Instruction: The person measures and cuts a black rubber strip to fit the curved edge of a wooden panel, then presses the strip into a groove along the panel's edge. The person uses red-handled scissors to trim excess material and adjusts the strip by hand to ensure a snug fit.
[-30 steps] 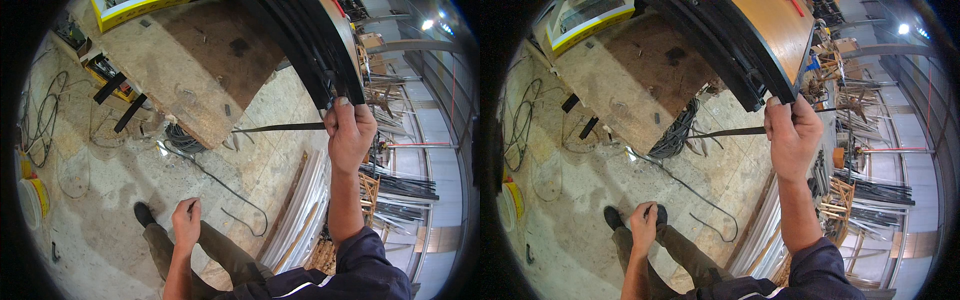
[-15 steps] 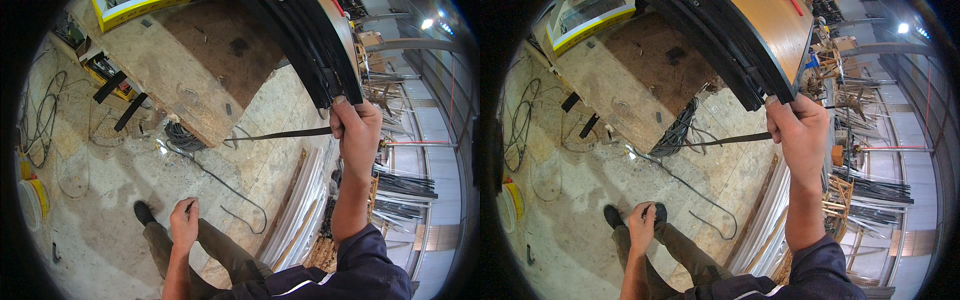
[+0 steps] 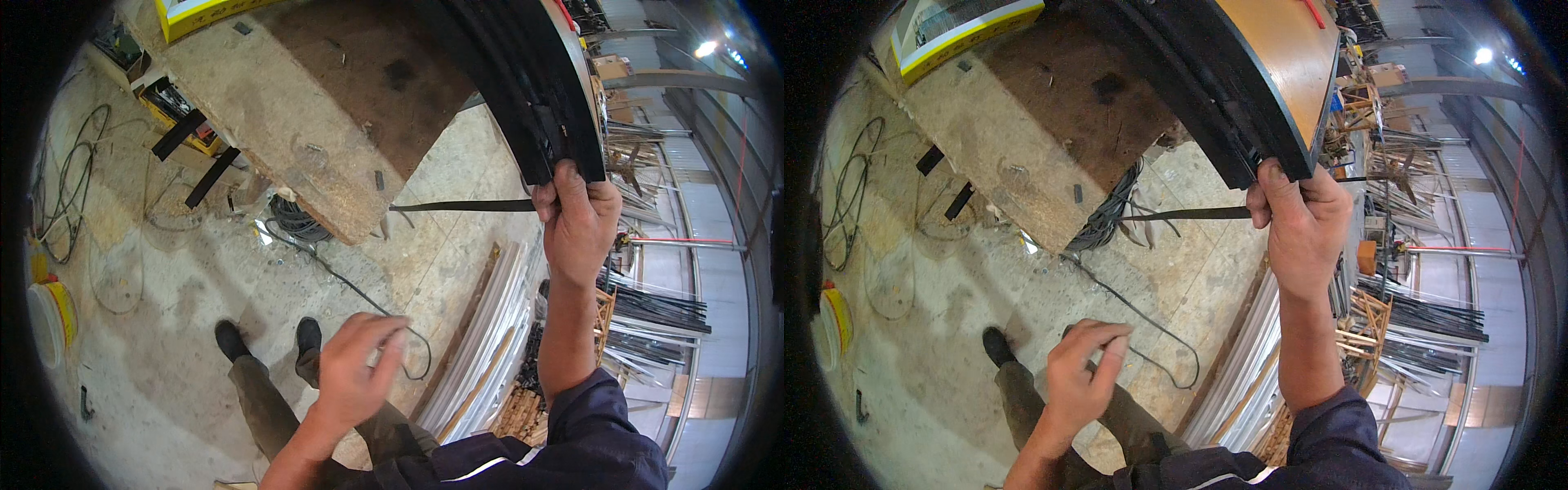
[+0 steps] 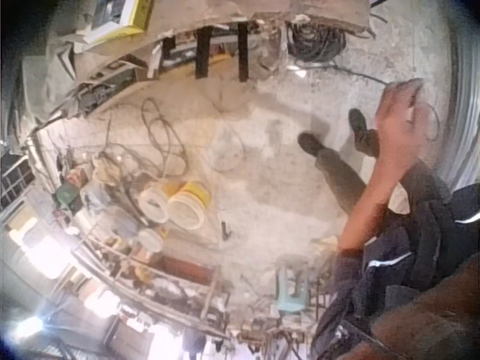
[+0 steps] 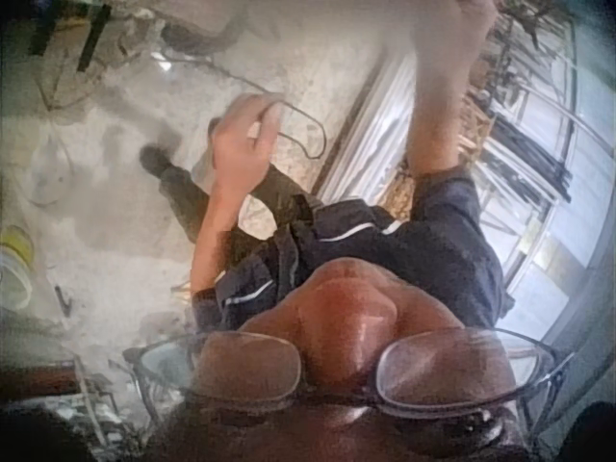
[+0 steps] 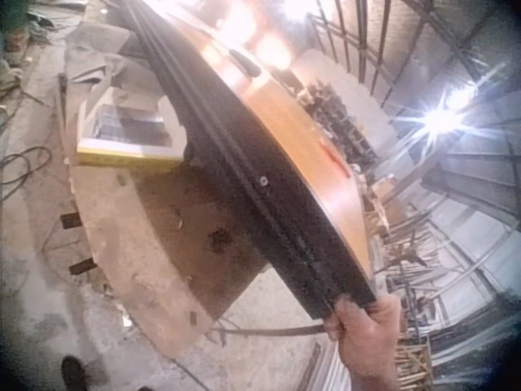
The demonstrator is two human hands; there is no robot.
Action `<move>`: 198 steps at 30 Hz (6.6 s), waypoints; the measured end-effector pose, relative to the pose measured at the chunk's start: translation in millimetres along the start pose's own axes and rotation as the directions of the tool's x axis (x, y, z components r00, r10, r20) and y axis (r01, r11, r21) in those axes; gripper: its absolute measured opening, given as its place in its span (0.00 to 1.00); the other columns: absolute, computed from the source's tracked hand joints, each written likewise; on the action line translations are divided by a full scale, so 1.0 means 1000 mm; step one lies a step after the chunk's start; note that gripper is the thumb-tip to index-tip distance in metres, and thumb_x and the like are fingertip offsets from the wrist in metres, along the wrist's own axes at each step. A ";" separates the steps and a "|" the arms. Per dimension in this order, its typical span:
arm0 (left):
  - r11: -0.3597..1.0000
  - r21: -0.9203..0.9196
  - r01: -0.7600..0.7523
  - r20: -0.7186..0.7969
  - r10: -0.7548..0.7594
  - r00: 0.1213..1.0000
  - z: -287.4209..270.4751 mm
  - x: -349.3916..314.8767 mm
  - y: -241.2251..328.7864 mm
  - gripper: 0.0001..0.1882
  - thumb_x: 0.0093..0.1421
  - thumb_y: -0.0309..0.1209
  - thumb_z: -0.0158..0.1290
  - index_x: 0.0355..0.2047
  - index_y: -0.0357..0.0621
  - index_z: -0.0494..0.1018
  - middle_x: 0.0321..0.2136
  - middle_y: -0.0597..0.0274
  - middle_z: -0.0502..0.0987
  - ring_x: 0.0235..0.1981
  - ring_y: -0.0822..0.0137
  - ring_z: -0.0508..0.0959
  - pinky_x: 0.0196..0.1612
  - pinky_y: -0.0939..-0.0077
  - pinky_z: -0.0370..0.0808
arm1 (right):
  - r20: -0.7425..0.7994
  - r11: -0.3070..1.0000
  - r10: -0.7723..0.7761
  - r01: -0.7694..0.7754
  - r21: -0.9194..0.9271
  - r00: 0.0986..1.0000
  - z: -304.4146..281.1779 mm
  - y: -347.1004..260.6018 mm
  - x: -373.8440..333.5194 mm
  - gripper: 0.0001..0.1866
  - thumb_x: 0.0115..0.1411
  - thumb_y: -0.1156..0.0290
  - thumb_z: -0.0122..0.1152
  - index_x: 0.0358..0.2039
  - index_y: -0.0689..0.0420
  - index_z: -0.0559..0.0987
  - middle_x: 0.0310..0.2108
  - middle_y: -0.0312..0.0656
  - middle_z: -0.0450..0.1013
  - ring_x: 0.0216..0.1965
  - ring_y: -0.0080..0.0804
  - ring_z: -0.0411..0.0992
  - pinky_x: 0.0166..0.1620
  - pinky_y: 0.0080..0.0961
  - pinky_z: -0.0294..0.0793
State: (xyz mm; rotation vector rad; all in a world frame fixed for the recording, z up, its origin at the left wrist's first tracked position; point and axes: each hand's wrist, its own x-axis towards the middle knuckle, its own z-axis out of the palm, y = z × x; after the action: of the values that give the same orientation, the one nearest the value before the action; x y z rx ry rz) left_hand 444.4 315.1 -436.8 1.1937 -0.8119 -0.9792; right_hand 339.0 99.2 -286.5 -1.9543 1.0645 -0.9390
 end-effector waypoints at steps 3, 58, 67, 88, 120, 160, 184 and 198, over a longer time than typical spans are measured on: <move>0.948 0.049 -0.315 -0.063 0.318 0.946 0.005 0.042 0.049 0.15 0.56 0.18 0.61 0.46 0.37 0.81 0.35 0.51 0.80 0.33 0.57 0.79 0.39 0.70 0.77 | 0.010 0.993 0.037 -0.037 0.114 0.999 0.000 0.005 -0.001 0.08 0.70 0.74 0.58 0.35 0.64 0.81 0.22 0.38 0.74 0.21 0.20 0.69 0.26 0.19 0.66; 0.773 0.524 -0.356 -0.084 0.463 0.882 0.060 0.125 0.085 0.48 0.55 0.26 0.63 0.73 0.34 0.52 0.45 0.45 0.71 0.43 0.47 0.73 0.49 0.57 0.73 | 0.272 0.981 0.148 -0.106 -0.162 0.951 -0.050 0.026 -0.006 0.09 0.67 0.75 0.62 0.41 0.68 0.81 0.32 0.36 0.78 0.34 0.19 0.74 0.41 0.21 0.75; 0.790 0.482 -0.378 -0.094 0.476 0.874 0.061 0.128 0.083 0.49 0.54 0.26 0.63 0.73 0.31 0.50 0.42 0.45 0.71 0.41 0.47 0.73 0.48 0.57 0.73 | 0.182 0.991 0.040 -0.017 -0.130 0.982 -0.028 0.007 0.013 0.07 0.66 0.77 0.62 0.41 0.67 0.83 0.32 0.35 0.79 0.35 0.17 0.74 0.43 0.19 0.75; 0.789 0.457 -0.412 -0.177 0.534 0.827 0.051 0.131 0.086 0.38 0.58 0.27 0.61 0.68 0.34 0.63 0.37 0.50 0.72 0.37 0.51 0.73 0.42 0.61 0.73 | 0.193 0.990 0.123 -0.106 -0.095 0.974 -0.037 0.010 -0.003 0.05 0.63 0.78 0.61 0.33 0.66 0.82 0.25 0.34 0.76 0.26 0.16 0.71 0.30 0.18 0.70; 0.641 0.496 -0.586 -0.130 0.722 0.680 -0.039 0.219 0.111 0.08 0.58 0.19 0.60 0.38 0.35 0.75 0.31 0.58 0.73 0.28 0.63 0.77 0.34 0.73 0.76 | 0.128 0.960 0.036 0.002 -0.281 0.991 -0.032 0.010 0.020 0.04 0.54 0.82 0.69 0.25 0.62 0.81 0.21 0.33 0.76 0.23 0.16 0.72 0.27 0.18 0.70; 0.775 0.315 -0.548 -0.463 0.629 0.624 -0.007 0.208 0.111 0.14 0.61 0.24 0.62 0.46 0.33 0.76 0.39 0.58 0.76 0.38 0.71 0.80 0.42 0.77 0.78 | 0.154 0.988 0.059 -0.035 -0.153 0.986 -0.030 0.011 0.023 0.03 0.61 0.79 0.65 0.32 0.65 0.83 0.25 0.35 0.78 0.27 0.18 0.75 0.32 0.19 0.74; 0.598 0.608 -0.522 -0.195 0.750 0.632 -0.024 0.213 0.110 0.07 0.59 0.21 0.60 0.38 0.34 0.77 0.33 0.56 0.77 0.30 0.61 0.78 0.37 0.73 0.76 | 0.174 0.991 0.068 -0.046 -0.123 0.982 -0.030 0.011 0.016 0.06 0.56 0.84 0.66 0.35 0.66 0.84 0.28 0.34 0.79 0.29 0.17 0.75 0.34 0.19 0.75; 0.554 0.531 -0.642 -0.110 0.796 0.596 -0.037 0.219 0.115 0.08 0.57 0.20 0.59 0.37 0.36 0.74 0.32 0.52 0.74 0.29 0.53 0.78 0.34 0.66 0.76 | 0.175 0.977 0.040 -0.002 -0.212 0.984 -0.031 0.008 0.019 0.02 0.56 0.83 0.67 0.31 0.65 0.83 0.23 0.36 0.79 0.25 0.18 0.75 0.30 0.19 0.74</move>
State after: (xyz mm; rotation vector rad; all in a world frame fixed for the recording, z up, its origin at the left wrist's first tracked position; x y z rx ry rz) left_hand 581.1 135.3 -329.9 1.1750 -1.1503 0.1471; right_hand 317.0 71.5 -273.4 -2.1495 1.1151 -0.6453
